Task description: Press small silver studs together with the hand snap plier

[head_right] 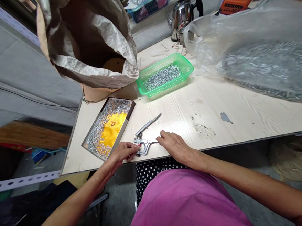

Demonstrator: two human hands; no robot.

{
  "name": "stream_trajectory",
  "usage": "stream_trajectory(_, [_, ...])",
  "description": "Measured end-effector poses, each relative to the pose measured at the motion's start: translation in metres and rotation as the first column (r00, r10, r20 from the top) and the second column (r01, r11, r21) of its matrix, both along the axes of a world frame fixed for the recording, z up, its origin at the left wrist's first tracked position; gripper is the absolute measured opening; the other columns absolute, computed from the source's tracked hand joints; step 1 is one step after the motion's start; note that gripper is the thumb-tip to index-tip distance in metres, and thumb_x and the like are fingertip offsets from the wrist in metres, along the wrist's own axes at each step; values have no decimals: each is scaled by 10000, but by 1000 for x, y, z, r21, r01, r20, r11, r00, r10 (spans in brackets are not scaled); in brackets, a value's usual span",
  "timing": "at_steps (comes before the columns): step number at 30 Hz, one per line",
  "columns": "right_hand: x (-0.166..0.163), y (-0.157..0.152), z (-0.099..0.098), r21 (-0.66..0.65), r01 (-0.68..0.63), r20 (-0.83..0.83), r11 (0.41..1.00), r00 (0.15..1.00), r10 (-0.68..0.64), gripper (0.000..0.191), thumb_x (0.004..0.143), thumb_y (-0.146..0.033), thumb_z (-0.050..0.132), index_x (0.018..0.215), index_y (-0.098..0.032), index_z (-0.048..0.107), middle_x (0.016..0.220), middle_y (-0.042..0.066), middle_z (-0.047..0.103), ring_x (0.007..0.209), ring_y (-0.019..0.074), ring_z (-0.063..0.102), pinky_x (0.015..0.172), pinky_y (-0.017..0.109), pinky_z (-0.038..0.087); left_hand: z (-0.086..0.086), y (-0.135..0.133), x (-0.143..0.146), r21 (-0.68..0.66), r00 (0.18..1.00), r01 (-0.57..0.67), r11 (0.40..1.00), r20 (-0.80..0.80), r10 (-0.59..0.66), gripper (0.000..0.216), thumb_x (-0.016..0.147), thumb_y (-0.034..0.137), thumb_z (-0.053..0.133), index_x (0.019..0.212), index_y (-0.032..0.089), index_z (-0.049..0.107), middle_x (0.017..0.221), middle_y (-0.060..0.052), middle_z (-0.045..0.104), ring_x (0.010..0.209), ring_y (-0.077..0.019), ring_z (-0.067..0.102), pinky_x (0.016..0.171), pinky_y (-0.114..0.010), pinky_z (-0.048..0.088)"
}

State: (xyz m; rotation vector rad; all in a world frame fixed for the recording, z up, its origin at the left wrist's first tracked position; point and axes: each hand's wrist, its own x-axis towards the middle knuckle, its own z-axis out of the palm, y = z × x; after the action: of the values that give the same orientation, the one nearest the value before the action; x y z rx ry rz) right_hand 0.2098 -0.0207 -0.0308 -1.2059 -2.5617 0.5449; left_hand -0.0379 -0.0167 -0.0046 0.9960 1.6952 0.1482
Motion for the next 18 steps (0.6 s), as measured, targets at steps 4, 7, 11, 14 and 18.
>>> stream_trajectory(4, [0, -2, 0, -37, 2, 15, 999, 1000, -1, 266, 908, -41, 373, 975, -169, 596, 917, 73, 568, 761, 165, 526, 656, 284, 363, 2, 5, -1, -52, 999, 51, 997, 12, -51, 346, 693, 402, 743, 549, 159, 544, 398, 68, 433, 368, -57, 345, 388, -203, 256])
stream_trajectory(7, [1, -2, 3, -37, -1, 55, 999, 998, 3, 251, 898, -34, 388, 945, -173, 591, 924, 74, 572, 741, 166, 517, 644, 289, 359, 5, 6, 0, -103, 999, 36, 994, 30, -33, 357, 658, 414, 776, 561, 159, 545, 398, 78, 425, 365, -54, 347, 391, -200, 280])
stream_trajectory(11, [5, 13, 11, 6, -44, 59, 999, 997, 44, 140, 914, -270, 567, 1022, -187, 597, 1023, 97, 600, 853, 213, 549, 712, 322, 412, 8, 3, 2, -148, 999, 35, 988, 6, -35, 355, 634, 422, 798, 606, 149, 572, 430, 72, 471, 384, -51, 390, 404, -184, 324])
stream_trajectory(14, [3, 38, 14, 100, -59, 66, 993, 996, 52, 670, 765, -523, 726, 1295, -187, 491, 1325, 178, 514, 1163, 340, 481, 897, 448, 417, 10, -3, 3, -154, 1000, 26, 988, 20, -23, 340, 647, 407, 791, 612, 146, 575, 446, 73, 477, 395, -51, 403, 406, -181, 345])
stream_trajectory(18, [-6, 63, 11, 78, -157, 173, 985, 975, 141, 1046, 589, -683, 769, 1406, -151, 390, 1437, 231, 423, 1329, 431, 328, 1037, 608, 282, 12, -9, 6, -152, 999, -37, 988, 0, 37, 290, 664, 365, 784, 652, 144, 597, 457, 82, 471, 401, -56, 418, 404, -184, 357])
